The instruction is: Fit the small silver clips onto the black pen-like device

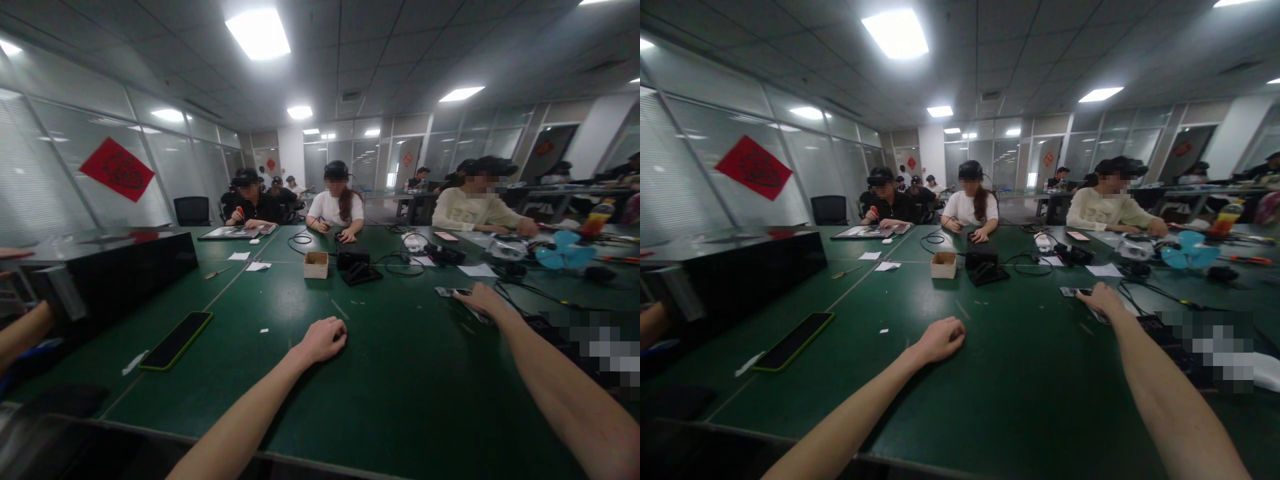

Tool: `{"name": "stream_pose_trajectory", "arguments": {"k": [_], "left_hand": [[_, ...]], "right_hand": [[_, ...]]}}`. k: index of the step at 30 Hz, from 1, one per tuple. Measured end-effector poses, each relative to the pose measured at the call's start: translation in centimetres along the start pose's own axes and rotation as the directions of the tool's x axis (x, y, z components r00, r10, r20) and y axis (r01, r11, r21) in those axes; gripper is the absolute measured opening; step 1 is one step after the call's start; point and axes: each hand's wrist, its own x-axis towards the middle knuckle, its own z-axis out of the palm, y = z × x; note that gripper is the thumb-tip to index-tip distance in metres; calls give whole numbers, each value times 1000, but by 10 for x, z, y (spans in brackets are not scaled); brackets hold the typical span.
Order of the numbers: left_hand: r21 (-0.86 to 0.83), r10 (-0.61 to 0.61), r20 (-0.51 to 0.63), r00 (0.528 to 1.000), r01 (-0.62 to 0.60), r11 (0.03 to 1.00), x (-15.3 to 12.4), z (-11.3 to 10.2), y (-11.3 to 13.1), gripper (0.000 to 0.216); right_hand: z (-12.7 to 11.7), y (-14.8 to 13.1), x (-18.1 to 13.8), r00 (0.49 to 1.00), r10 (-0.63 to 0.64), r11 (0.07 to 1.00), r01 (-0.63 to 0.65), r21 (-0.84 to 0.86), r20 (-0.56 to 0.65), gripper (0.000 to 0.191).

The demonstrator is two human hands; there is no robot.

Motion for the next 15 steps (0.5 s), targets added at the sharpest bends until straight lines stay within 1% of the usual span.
{"name": "stream_pose_trajectory", "arguments": {"k": [3,5,8,12,15], "left_hand": [[3,10,-10,1000,-10,1000,0,1,-1,11],[3,14,-12,1000,-13,1000,0,1,-1,12],[12,7,-9,1000,-7,1000,0,1,-1,13],[21,-12,7,1000,12,1000,-1,-1,1,12],[19,-7,2,1000,7,1000,0,0,1,12]], "right_hand": [[-5,-3,-4,995,15,1000,-15,-1,94,59],[-9,-6,-7,992,5,1000,-6,4,124,57],[-15,-9,-14,992,1,1000,-4,19,125,58],[-18,-12,-19,997,28,999,-31,34,74,56],[-17,-10,-16,999,-24,999,23,31,38,48]]}}
